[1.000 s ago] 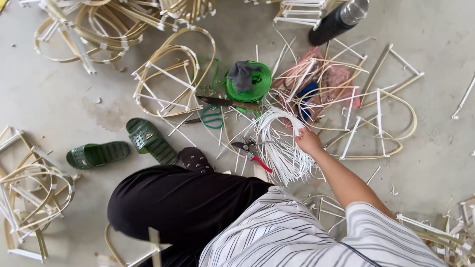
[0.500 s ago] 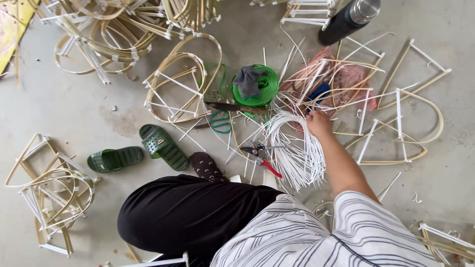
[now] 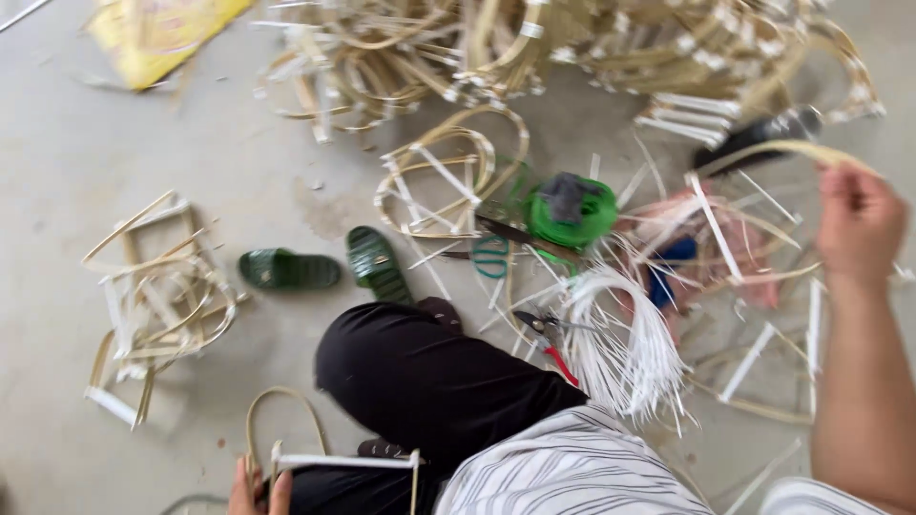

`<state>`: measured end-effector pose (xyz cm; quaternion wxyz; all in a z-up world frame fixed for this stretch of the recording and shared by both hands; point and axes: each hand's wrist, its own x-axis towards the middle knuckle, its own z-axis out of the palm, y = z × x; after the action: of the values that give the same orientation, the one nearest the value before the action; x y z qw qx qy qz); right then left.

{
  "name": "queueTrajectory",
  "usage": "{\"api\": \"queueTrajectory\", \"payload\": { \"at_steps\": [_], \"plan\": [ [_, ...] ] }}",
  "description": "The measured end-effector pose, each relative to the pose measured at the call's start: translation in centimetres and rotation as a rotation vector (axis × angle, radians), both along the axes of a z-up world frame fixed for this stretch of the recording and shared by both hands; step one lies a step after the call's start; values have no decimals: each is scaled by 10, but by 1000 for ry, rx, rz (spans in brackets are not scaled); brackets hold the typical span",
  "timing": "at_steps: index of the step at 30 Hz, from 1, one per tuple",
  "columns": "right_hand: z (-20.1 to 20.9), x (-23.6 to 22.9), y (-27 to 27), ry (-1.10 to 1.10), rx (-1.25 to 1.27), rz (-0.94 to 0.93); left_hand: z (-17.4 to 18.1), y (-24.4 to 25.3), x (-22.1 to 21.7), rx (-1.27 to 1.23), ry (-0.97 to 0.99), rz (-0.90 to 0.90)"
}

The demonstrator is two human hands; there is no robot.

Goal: The recorder is assembling and wrapping bamboo frame components with white plastic or tape and using shears to trim material.

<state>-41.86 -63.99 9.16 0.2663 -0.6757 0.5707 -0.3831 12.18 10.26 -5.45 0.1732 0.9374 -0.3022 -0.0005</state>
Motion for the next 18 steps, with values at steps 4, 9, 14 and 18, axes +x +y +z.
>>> {"api": "queueTrajectory", "payload": {
  "at_steps": [4, 9, 14, 18],
  "plan": [
    [34, 85, -2, -797, 400, 396, 138, -112, -46, -145, -118, 175],
    [57, 259, 77, -1018, 772, 880, 245, -214, -89, -540, 41, 99],
    [64, 336, 143, -1085, 1057, 1143, 264, -236, -81, -965, 446, -20],
    [92, 340, 192, -1031, 619, 1332, 268, -226, -55, -1082, 431, 88]
  ]
}}
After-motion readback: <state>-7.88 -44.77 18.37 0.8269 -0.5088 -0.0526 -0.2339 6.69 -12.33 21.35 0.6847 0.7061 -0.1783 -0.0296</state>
